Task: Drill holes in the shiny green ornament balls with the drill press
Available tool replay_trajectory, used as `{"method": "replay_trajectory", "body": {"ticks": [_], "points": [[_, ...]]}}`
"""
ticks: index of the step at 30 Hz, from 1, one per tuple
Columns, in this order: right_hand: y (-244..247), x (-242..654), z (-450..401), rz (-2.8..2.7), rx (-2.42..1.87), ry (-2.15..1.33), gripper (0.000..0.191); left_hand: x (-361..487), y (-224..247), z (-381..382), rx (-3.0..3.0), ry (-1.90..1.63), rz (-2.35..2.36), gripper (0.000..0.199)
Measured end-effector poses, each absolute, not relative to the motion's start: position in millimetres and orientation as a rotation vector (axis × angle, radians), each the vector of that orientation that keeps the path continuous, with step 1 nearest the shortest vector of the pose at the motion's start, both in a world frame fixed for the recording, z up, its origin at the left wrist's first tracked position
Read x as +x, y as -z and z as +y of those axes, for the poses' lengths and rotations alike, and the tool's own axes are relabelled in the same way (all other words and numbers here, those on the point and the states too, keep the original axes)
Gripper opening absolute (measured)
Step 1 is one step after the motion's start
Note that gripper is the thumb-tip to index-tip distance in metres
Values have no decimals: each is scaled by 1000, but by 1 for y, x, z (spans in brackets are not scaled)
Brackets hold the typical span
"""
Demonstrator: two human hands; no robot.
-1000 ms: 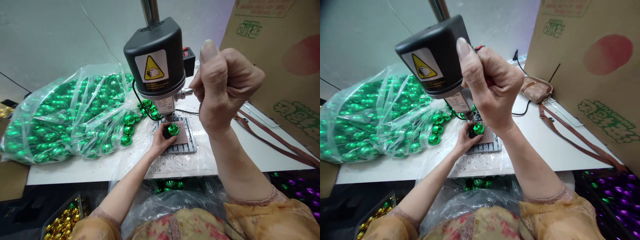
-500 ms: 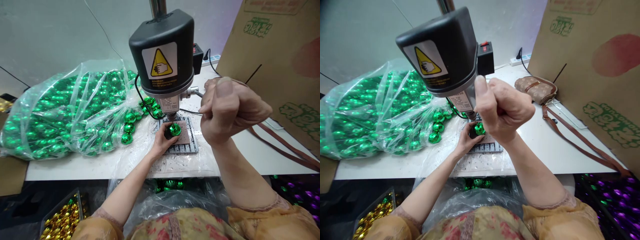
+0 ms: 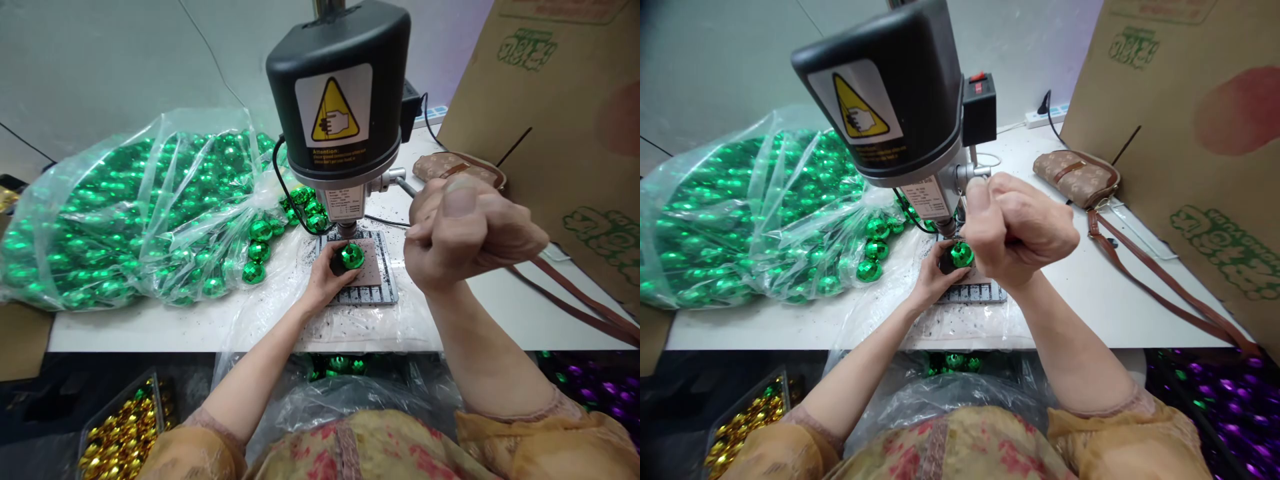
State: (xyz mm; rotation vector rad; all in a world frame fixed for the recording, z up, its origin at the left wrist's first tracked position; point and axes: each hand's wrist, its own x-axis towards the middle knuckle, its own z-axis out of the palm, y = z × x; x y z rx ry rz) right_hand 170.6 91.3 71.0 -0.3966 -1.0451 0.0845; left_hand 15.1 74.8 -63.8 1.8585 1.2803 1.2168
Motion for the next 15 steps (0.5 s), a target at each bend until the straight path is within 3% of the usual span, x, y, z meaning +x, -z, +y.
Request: {"method": "replay_trajectory", "body": {"ticks": [15], "points": [[-57, 172, 101, -1103, -204, 62, 49, 16, 62, 74, 1856, -1227, 1278, 52]]}}
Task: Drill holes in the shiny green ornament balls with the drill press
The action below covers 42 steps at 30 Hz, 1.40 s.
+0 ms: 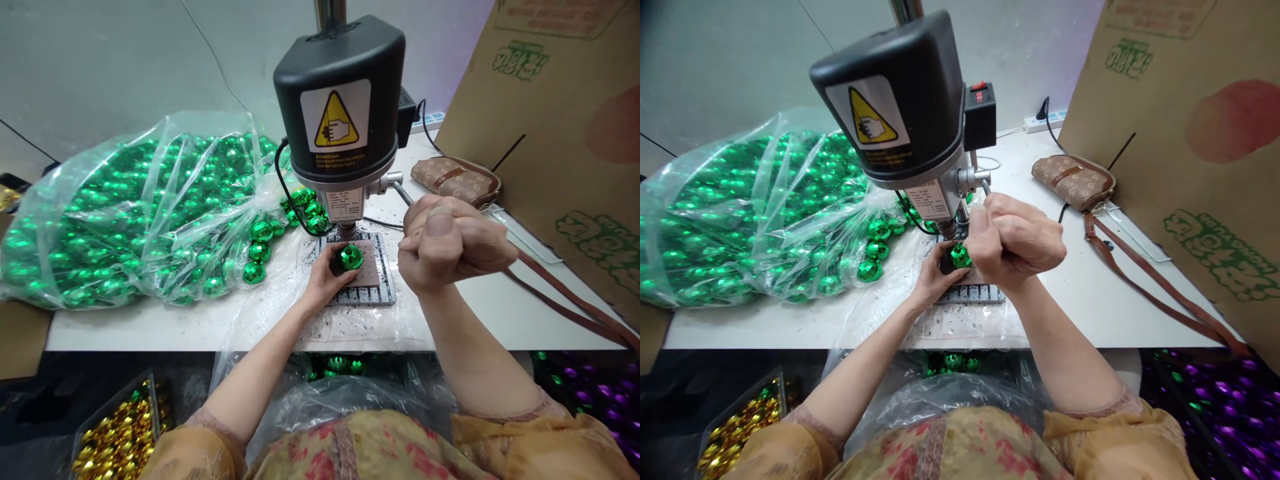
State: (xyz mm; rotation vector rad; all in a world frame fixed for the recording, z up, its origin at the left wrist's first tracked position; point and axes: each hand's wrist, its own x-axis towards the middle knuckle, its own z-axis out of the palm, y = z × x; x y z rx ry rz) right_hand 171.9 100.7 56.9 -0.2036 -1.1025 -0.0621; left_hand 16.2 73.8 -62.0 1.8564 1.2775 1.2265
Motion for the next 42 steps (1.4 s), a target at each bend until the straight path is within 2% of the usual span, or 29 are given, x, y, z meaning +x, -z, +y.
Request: {"method": "replay_trajectory", "body": {"ticks": [5, 9, 14, 17, 20, 22, 23, 26, 28, 32, 34, 38, 42], "points": [[-58, 173, 96, -1144, -183, 65, 49, 17, 63, 74, 1874, -1241, 1290, 52], [-94, 167, 90, -1046, -337, -130, 44, 19, 64, 75, 1912, -1250, 1353, 51], [-129, 166, 96, -1071, -326, -181, 39, 12, 50, 42, 1954, -1314, 1544, 43], [-129, 168, 98, -1091, -369, -198, 39, -2, 39, -7, 2123, -1107, 1459, 43], [-126, 169, 96, -1073, -399, -214, 40, -19, 36, -55, 2448, -773, 1227, 54], [-125, 169, 93, -1058, -411, -241, 39, -33, 38, -70, 2584, -670, 1156, 59], [-125, 168, 92, -1053, -414, -253, 38, -41, 38, -71, 2601, -677, 1185, 54], [-125, 169, 88, -1058, -461, -288, 37, -73, 35, -50, 2545, -812, 1575, 26], [-125, 169, 88, -1058, -467, -288, 36, -97, 32, -23, 2496, -761, 1968, 26], [-123, 170, 94, -1057, -370, -254, 37, -135, 29, 20, 2413, -214, 2377, 33], [-123, 170, 97, -1062, -332, -251, 36, -143, 31, 29, 2417, -113, 2404, 34], [-123, 168, 99, -1052, -306, -249, 37, -138, 35, 31, 2611, -313, 2225, 37], [-122, 167, 99, -1025, -318, -229, 39, -127, 42, 32, 2610, -335, 1946, 33]]}}
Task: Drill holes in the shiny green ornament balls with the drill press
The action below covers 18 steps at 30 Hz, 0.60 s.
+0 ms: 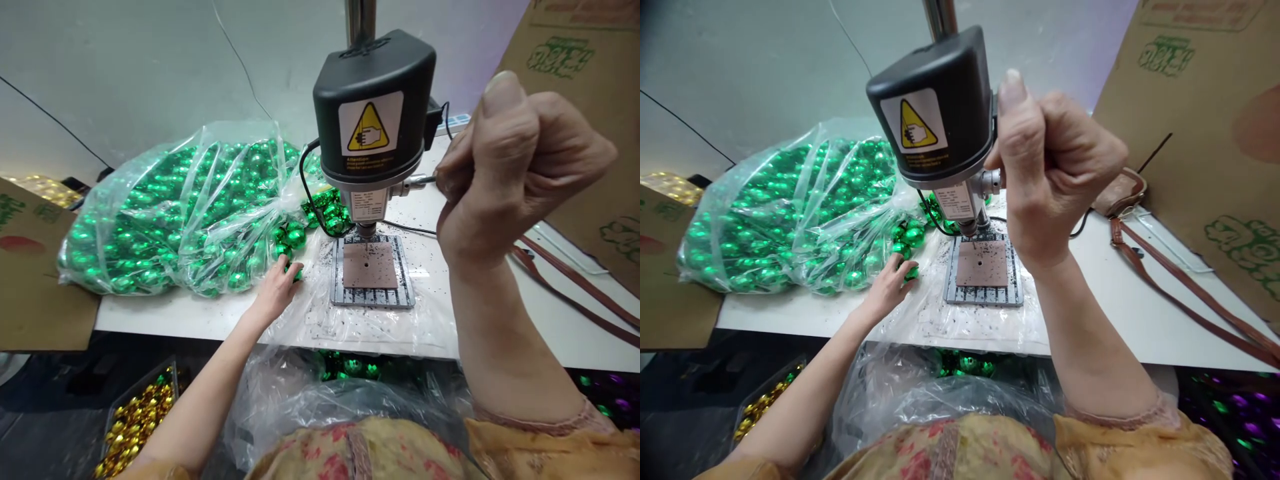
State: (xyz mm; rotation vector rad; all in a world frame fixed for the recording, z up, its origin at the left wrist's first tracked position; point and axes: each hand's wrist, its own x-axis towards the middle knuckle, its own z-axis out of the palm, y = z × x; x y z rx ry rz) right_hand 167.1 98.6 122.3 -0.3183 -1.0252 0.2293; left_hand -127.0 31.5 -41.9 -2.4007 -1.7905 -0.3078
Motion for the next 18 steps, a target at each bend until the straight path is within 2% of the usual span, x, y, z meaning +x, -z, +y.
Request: {"method": "replay_trajectory", "body": {"ticks": [4, 6, 10, 12, 15, 18], "points": [[-122, 168, 95, -1055, -348, -239, 38, -124, 46, 33, -2356, 624, -1885, 41], [-123, 167, 93, -1055, -346, -247, 39, -120, 46, 32, -2340, 801, -1854, 33], [-124, 165, 92, -1022, -297, -241, 40, -100, 48, 35, -2453, 792, -1804, 22], [-124, 165, 91, -1028, -333, -256, 40, -87, 50, 41, -2320, 841, -1843, 20], [-123, 165, 89, -1051, -367, -262, 40, -70, 50, 52, -2104, 934, -1840, 30], [-122, 166, 89, -1058, -361, -256, 40, -60, 50, 64, -2267, 856, -1817, 41]]}}
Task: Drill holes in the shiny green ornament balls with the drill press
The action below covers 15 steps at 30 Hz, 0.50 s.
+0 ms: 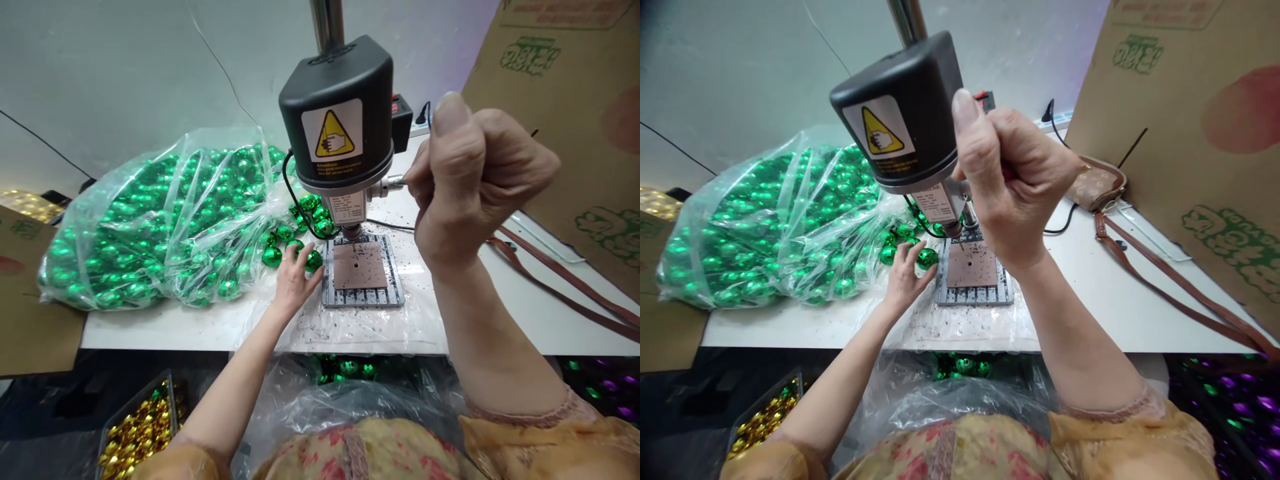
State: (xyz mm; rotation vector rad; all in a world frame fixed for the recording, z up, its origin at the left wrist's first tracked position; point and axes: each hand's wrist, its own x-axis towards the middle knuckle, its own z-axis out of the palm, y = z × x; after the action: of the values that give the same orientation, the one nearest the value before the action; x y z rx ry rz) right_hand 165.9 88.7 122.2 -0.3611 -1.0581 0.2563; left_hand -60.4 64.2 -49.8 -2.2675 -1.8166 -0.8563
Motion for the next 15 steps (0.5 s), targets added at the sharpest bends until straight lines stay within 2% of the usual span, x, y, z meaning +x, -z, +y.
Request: {"method": "replay_trajectory", "body": {"ticks": [2, 4, 6, 9, 11, 15], "points": [[-122, 166, 89, -1056, -359, -247, 41, -58, 50, 71, -2381, 838, -1859, 33], [-121, 167, 89, -1060, -359, -227, 42, -57, 50, 77, -2428, 1004, -1945, 26], [-121, 168, 89, -1070, -351, -221, 40, -56, 49, 80, -2428, 1402, -2070, 30], [-119, 168, 88, -1079, -338, -238, 40, -49, 44, 79, -2349, 2191, -2251, 42], [-119, 168, 86, -1073, -362, -254, 41, -42, 41, 76, -2313, 2542, -2320, 46], [-118, 169, 86, -1088, -361, -240, 40, -29, 40, 71, -2403, 2639, -2376, 50]]}}
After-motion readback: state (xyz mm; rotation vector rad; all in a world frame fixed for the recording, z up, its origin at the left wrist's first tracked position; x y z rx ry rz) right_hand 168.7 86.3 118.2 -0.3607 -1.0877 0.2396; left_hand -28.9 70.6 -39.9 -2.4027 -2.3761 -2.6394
